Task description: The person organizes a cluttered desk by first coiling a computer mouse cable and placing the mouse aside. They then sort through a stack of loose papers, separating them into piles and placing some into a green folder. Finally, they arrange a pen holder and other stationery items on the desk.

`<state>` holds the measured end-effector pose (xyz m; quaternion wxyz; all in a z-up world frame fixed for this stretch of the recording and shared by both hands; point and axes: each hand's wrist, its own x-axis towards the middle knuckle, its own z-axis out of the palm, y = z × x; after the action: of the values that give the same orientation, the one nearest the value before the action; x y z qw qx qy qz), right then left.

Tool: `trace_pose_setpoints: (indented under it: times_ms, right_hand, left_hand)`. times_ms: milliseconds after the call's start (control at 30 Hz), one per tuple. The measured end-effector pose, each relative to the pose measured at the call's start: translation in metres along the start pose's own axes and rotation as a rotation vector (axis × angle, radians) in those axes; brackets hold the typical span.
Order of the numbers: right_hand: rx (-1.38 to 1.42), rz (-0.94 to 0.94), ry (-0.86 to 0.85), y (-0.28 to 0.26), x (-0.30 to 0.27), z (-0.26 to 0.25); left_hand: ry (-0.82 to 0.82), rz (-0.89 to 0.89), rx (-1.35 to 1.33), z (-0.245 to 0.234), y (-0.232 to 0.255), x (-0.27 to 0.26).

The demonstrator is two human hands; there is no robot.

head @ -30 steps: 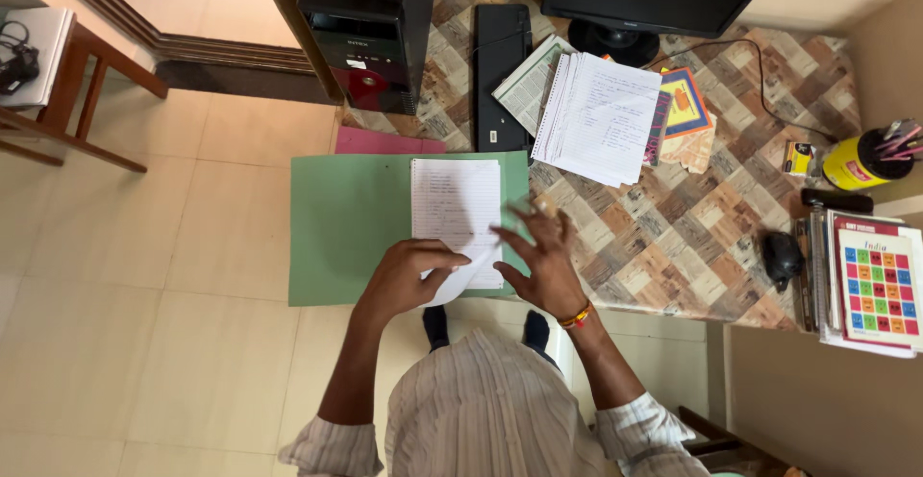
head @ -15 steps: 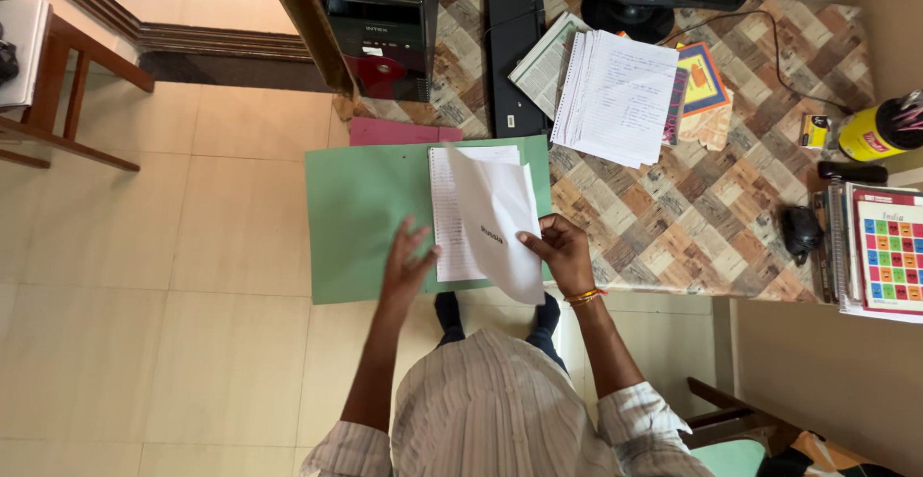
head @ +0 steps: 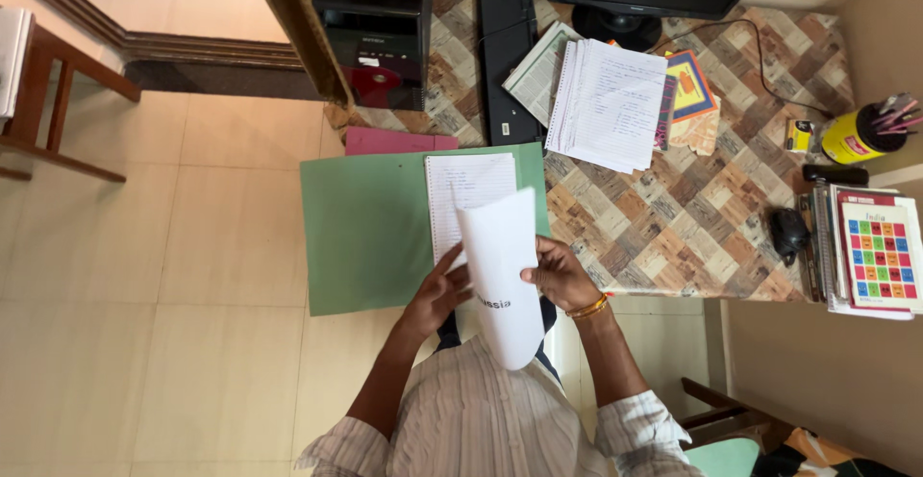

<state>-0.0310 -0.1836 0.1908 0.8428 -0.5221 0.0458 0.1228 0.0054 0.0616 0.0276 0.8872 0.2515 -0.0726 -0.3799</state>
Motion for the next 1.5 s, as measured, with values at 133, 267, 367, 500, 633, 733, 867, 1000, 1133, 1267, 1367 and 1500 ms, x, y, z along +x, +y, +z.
trace_pose_setpoints:
  times_ms: [133,267,367,500,633,733,867,1000,1133,1267,1367,1500]
  right_hand:
    - [-0.360,-0.077,0.254,0.029,0.029,-0.042]
    - [-0.525,-0.146,0.490,0.064,0.049,-0.070]
    - [-0.450,0.015,0.543,0.080,0.050,-0.077]
    - [-0.319,0.132,0.522,0.086,0.051,-0.072]
    - [-0.330,0.036,0.526,0.081,0.057,-0.069]
    - [-0.352,0.048,0.566,0.080,0.069,-0.078]
    - [-0.415,0.198,0.617,0.106,0.088,-0.100]
    - [-0.333,0.310,0.606,0.137,0.081,-0.117]
    - [-0.118,0.380,0.499,0.165,0.057,-0.135]
    - [-0.092,0.484,0.477,0.165,0.039,-0.134]
    - [-0.121,0.509,0.471,0.157,0.030,-0.128]
    - [-0.132,0.482,0.514,0.158,0.031,-0.131]
  left_hand:
    - [0.195,-0.071,-0.140,-0.010,-0.005,-0.006]
    - [0.469,-0.082,0.350,-0.013,-0.002,0.004]
    - [0.580,0.045,0.851,-0.013,0.005,0.010]
    - [0.573,0.209,1.067,-0.006,0.027,0.021]
    - [0.589,0.125,1.115,0.002,0.046,0.032]
    - [0.638,0.159,1.125,-0.008,0.048,0.047]
    - [0.788,0.186,1.237,-0.044,0.024,0.064]
    - [0.924,0.173,1.302,-0.069,-0.001,0.064]
    - [0.982,0.226,1.311,-0.079,-0.013,0.060]
    - [0.990,0.278,1.333,-0.076,-0.013,0.063]
    - [0.993,0.288,1.341,-0.074,-0.014,0.066]
    - [0.974,0.248,1.351,-0.069,-0.010,0.069]
